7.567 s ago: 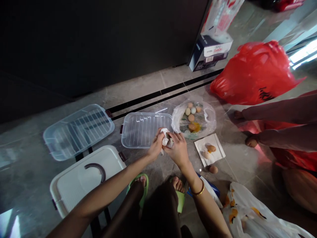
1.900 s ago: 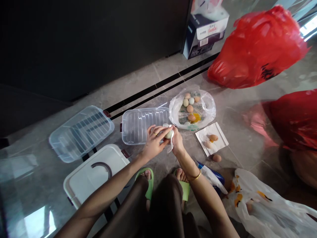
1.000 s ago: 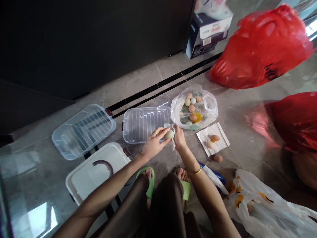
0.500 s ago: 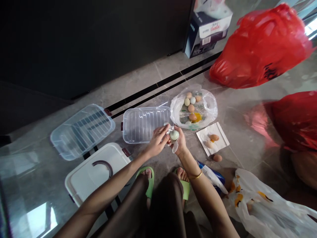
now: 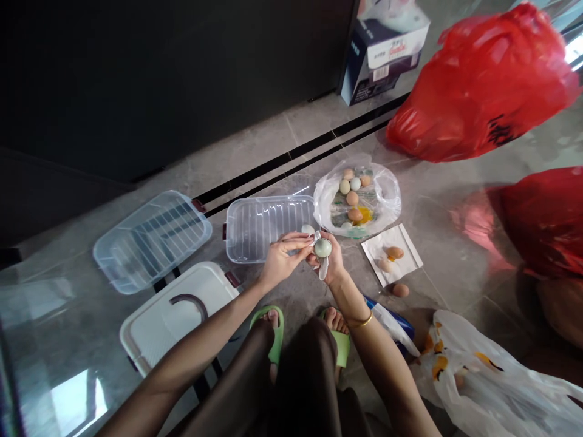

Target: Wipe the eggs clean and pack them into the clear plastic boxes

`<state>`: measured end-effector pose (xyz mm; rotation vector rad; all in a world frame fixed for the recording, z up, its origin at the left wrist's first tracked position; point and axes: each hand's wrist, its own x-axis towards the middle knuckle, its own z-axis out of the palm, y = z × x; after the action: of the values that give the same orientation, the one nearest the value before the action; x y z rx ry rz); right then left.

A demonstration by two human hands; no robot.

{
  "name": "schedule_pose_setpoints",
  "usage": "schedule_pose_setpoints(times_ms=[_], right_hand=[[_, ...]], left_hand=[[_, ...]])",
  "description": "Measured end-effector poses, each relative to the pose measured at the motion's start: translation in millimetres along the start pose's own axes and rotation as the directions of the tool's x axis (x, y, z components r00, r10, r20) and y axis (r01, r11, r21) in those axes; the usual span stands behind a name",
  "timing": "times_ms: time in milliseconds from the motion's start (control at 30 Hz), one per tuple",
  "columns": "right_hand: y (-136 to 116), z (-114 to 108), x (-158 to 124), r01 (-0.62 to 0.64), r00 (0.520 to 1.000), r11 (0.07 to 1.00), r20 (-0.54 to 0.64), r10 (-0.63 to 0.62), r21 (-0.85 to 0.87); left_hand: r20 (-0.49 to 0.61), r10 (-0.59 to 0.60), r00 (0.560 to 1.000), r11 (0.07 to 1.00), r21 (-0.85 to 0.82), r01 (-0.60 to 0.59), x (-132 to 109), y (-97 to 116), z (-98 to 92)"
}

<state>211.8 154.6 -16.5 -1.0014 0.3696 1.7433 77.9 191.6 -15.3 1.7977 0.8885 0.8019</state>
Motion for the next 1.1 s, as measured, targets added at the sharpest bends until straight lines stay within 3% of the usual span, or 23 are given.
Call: schedule_pose_setpoints(times_ms=[100,200,267,333,367,433,500,633,733,800,867,967,1033,1100], right_hand=[[-1.4,-1.2,0.5,-0.021,1.0,0.999,-0.004,0.021,-0.04],[1.1,-2.5,2.6,0.123,0.976,0.973,-0.155,-0.154,-0.193],[4.2,-3.2,4.1,0.309,0.887,0.87,-0.214,-0.41,-0.385],[6.5,-3.6,4.6,0.459,0.772,0.707,-0.153,-0.617,-0.538],[6.9,-3.7,4.2,0.505,0.729,0.634,-0.103,-0.677,-0.586],[6.4,-3.6,2.3,0.545,0.692,0.552,-0.033,-0.721,-0.631],[5.0,-2.9,-0.3,0.531,0.713,0.587,-0.052,-0.699,-0.611],[6.7,2.8,-2.9,0.319,0.887,0.867,-0.203,-0.415,-0.382],[13.6,10.6,-1.8,0.183,0.966,0.952,-0.136,-0.221,-0.246],[18.5,13.8,-0.8,0.13,0.987,0.979,-0.072,-0.142,-0.157],[21.9,12.8,-0.3,0.123,0.991,0.986,-0.04,-0.128,-0.111],[23.5,3.8,-0.5,0.284,0.946,0.922,-0.078,-0.314,-0.264],[23.2,-3.9,-0.1,0.386,0.88,0.83,-0.108,-0.462,-0.403],[23.2,-10.1,2.4,0.411,0.846,0.787,-0.129,-0.518,-0.46]], left_hand=[[-0.016,-0.027,0.999,0.999,0.028,0.028,1.0,4.1,-4.4],[0.01,0.036,0.999,0.984,0.173,-0.037,0.5,14.3,-9.1],[0.137,0.06,0.989,0.954,0.285,-0.097,0.1,19.7,-9.1],[0.268,0.04,0.963,0.925,0.356,-0.137,0.1,21.0,-6.6],[0.302,0.028,0.953,0.916,0.374,-0.145,0.1,19.9,-5.0],[0.307,0.035,0.951,0.916,0.371,-0.153,0.1,15.8,-3.0],[0.255,0.068,0.965,0.94,0.309,-0.148,-0.5,12.0,-3.2],[0.076,0.033,0.997,0.998,0.055,-0.038,-3.6,10.9,-4.2],[0.046,-0.054,0.997,0.996,-0.067,0.057,-5.9,11.9,-0.5],[0.056,-0.056,0.997,0.998,-0.005,0.056,-6.0,12.5,2.0],[0.086,-0.017,0.996,0.99,0.142,0.005,-4.4,14.1,2.2],[0.183,0.013,0.983,0.948,0.309,-0.071,-0.8,18.9,-0.4],[0.195,-0.034,0.98,0.948,0.317,-0.03,0.2,20.3,-1.2],[0.151,-0.138,0.979,0.972,0.211,0.104,-0.4,16.1,0.1]])
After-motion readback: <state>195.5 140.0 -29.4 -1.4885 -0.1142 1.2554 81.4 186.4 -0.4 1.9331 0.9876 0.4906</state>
